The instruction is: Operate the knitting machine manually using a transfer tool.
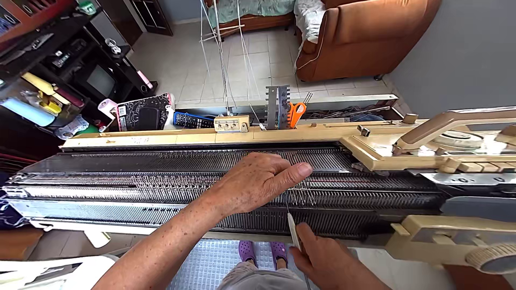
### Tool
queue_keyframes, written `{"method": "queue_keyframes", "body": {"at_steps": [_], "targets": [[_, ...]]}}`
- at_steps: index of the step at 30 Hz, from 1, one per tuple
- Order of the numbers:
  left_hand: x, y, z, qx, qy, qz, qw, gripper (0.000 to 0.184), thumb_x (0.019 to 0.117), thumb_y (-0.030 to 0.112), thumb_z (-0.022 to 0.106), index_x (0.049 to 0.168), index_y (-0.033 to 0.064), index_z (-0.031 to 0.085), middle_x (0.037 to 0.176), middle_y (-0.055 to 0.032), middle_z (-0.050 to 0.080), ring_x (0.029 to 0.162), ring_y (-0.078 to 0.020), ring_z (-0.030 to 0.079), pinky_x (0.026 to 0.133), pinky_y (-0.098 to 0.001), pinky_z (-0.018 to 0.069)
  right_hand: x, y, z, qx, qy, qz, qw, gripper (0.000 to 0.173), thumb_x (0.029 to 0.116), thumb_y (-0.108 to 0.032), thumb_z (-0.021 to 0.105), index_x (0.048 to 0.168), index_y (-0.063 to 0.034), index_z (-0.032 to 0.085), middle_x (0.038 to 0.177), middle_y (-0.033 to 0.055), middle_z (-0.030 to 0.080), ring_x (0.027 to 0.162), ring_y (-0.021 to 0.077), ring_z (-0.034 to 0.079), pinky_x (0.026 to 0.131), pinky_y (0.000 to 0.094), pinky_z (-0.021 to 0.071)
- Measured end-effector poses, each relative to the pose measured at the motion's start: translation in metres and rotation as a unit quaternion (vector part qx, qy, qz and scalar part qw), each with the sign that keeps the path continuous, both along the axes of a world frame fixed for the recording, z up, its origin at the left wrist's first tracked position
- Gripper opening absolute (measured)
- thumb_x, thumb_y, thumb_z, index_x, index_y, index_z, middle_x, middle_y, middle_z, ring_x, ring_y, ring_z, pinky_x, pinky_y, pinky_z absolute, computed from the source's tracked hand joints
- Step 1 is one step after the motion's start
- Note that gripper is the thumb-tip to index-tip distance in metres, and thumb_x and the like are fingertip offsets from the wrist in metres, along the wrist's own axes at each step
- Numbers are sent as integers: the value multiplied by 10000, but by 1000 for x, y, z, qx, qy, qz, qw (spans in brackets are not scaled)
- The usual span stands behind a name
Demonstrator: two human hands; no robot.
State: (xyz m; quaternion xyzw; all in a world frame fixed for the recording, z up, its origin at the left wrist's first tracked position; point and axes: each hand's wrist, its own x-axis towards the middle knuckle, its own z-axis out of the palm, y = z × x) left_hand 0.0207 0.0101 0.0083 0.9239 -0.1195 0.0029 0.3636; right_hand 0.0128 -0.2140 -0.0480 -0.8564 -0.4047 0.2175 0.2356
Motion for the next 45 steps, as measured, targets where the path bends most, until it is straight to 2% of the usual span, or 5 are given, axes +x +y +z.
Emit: {"method": "queue_keyframes", "body": {"at_steps": [21,25,28,34,45], "targets": [[-3,1,4,-17,7,8,1000,659,1078,509,236,822,110,694,750,52,591,716,-24,556,650,-234,436,-9,9,-40,126,-258,-63,956,166,875,-149,616,897,13,641,525,77,541,389,203,560,358,314,440],[-2,1,5,-16,10,10,1000,658,1075,509,237,842,110,706,781,47,617,755,-28,579,683,-243,454,-6,6,-20,209,132,-67,967,209,969,-149,626,1077,29,608,651,16,645,501,90,629,468,246,541],[-2,3,3,-13,4,11,1000,664,1079,498,239,877,89,721,772,33,622,735,-41,577,667,-249,454,8,11,9,254,504,-93,820,117,1025,-151,575,1103,-125,493,760,-99,678,586,13,661,523,196,574],[-2,4,2,-8,0,12,1000,662,1077,504,248,901,88,732,824,17,652,778,-60,599,706,-271,470,19,15,23,292,636,-141,700,40,1015,-140,546,1053,-136,534,711,-48,688,543,20,653,487,162,546],[1,13,-2,-21,10,-3,1000,653,1059,533,284,876,86,723,809,21,652,779,-50,613,701,-268,482,-2,8,4,-23,28,-4,999,271,987,-146,605,1112,94,594,682,190,639,603,355,680,568,471,551]]}}
